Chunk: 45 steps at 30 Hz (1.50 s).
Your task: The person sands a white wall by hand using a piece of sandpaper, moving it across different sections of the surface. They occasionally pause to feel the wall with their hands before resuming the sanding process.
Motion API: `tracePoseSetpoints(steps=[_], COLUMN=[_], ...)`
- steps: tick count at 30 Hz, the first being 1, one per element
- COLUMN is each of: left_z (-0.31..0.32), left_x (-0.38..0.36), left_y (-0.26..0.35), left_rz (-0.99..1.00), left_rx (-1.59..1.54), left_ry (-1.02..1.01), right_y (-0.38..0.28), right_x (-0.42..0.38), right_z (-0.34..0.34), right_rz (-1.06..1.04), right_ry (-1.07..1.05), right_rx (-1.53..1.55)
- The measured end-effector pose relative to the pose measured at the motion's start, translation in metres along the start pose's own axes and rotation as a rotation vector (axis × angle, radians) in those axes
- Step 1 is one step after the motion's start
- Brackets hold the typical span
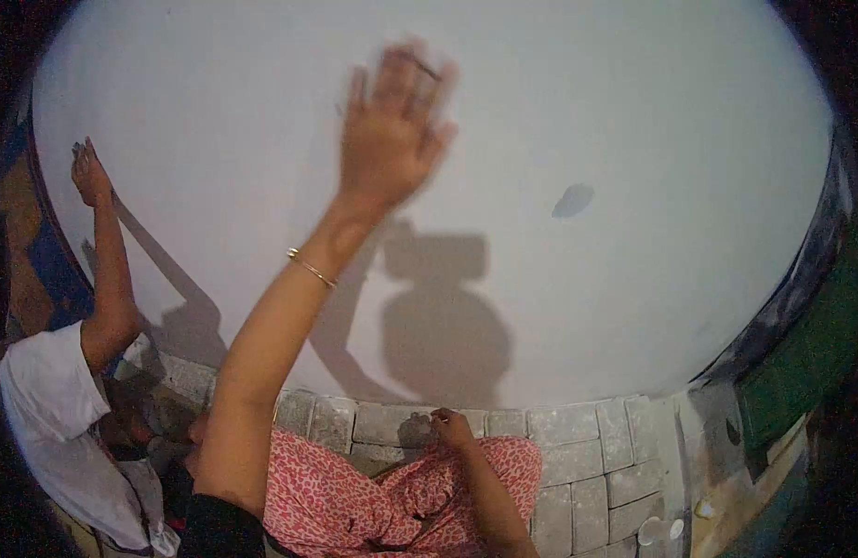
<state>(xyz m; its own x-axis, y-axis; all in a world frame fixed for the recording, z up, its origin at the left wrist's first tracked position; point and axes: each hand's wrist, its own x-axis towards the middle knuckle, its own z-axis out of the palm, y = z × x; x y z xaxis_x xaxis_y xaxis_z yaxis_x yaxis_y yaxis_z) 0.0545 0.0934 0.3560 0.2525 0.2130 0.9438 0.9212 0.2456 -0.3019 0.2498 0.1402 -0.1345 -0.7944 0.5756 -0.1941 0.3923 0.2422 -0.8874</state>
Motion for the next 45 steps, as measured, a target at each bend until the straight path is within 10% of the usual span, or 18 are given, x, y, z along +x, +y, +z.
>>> tracePoseSetpoints(steps=[7,15,19,21,26,35,45], left_z=[0.001,0.022,0.000,-0.003,-0.021,0.004,-0.030], left_x=[-0.027,-0.108,-0.092,-0.071,-0.057,-0.121,-0.044], left_y=[-0.005,0.061,0.014,-0.020,-0.037,0.037,-0.047], left_rz=[-0.144,0.530,0.169,-0.014,-0.262,0.340,-0.442], left_rx=[-0.068,0.010,0.277,0.302,0.116,0.067,0.266], left_ry=[0.148,-0.216,-0.335,0.114,0.043,-0.293,0.199], right_y=[-0.003,-0.016,0.005,0.003,0.015,0.011,-0.004], right_x=[0.008,-0.004,0.013,0.010,0.017,0.013,0.011], right_z=[0.005,-0.003,0.002,0.004,0.009,0.003,0.004], right_rz=[-0.025,0.004,0.003,-0.021,-0.041,-0.077,-0.158], right_ry=[-0.055,-0.005,-0.039,-0.043,-0.047,-0.026,0.012], right_rx=[-0.102,-0.132,-0.150,-0.110,-0.147,-0.114,-0.112])
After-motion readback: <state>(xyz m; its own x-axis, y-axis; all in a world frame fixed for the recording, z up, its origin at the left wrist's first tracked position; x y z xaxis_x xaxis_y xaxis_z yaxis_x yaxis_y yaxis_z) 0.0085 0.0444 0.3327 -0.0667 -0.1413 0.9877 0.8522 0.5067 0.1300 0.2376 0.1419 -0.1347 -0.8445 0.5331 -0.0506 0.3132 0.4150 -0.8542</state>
